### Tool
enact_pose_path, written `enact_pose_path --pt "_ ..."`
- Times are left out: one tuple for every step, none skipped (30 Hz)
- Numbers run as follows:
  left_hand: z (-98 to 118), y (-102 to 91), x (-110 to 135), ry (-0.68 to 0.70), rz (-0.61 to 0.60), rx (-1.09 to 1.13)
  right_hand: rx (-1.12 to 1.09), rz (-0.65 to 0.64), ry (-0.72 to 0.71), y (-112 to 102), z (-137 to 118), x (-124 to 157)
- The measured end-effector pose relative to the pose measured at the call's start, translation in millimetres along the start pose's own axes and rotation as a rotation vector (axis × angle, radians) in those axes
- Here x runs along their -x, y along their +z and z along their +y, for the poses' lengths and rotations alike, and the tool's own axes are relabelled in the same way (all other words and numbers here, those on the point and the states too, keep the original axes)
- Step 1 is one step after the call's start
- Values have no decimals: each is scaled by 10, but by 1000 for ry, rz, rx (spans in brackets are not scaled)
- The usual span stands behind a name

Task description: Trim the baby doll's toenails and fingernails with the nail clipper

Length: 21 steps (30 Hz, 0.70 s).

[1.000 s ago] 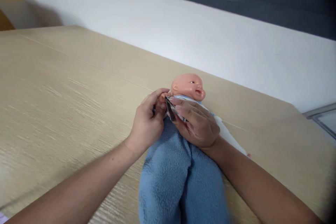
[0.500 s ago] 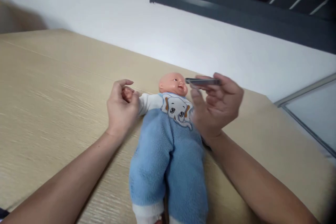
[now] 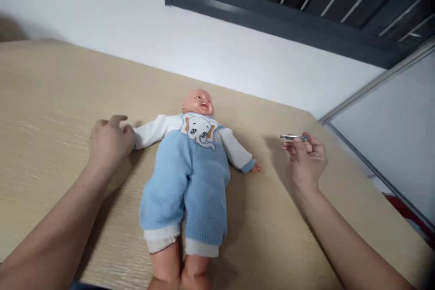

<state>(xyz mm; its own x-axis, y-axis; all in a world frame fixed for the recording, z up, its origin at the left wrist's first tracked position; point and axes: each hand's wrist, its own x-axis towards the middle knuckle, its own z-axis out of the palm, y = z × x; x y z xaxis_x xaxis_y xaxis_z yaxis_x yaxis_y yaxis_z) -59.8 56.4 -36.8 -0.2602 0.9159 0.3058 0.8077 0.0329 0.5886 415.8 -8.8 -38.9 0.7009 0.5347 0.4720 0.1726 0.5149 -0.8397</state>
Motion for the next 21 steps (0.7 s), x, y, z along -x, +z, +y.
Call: enact_pose_path --pt "192 -10 69 39 40 -3 0 3 -7 -2 17 -25" --pt "432 4 160 132 54 9 -1 1 -11 19 22 -43" --pt "704 48 271 328 7 32 -3 -4 -15 54 17 -50" --pt "990 122 396 528 -91 49 -5 -13 -18 97 3 -46" --pt "1267 228 528 692 -212 47 -9 -23 -20 140 -16 -33" --pt "1516 359 657 851 -360 18 -13 -34 -21 177 -39 -10" --pt "1723 509 773 972 -474 -22 -19 -44 -23 204 -62 17" --pt "1880 667 867 1046 -556 -74 -25 -52 -24 220 -84 47" --pt "1990 821 937 1077 -623 -112 -30 -58 -24 224 -103 76" --pt "2059 959 979 1070 -648 -123 -35 -62 -24 218 -121 100" --pt "2097 1073 997 1067 -660 -123 -39 -64 -25 207 -136 118" --pt "2118 1157 996 1063 -664 -112 -42 -65 -24 193 -151 129" --pt "2128 1205 981 1059 -657 -91 -44 -65 -23 182 -167 132" --pt "2135 1219 959 1061 -645 -62 -49 -61 -20 176 -188 130" --pt "2137 1198 933 1064 -626 -25 -60 -53 -15 180 -217 122" --pt "2134 1148 906 1067 -602 13 -77 -45 -8 196 -256 112" --pt "2120 1075 878 1069 -572 42 -99 -42 0 226 -307 103" --pt "2091 984 849 1050 -531 112 -125 -44 8 270 -370 96" --pt "2043 884 818 1012 -483 189 -152 -59 15 329 -444 93" --pt "1975 782 783 957 -425 277 -178 -87 19 403 -527 96" --pt "1888 684 747 820 -331 528 -205 -123 25 492 -614 105"
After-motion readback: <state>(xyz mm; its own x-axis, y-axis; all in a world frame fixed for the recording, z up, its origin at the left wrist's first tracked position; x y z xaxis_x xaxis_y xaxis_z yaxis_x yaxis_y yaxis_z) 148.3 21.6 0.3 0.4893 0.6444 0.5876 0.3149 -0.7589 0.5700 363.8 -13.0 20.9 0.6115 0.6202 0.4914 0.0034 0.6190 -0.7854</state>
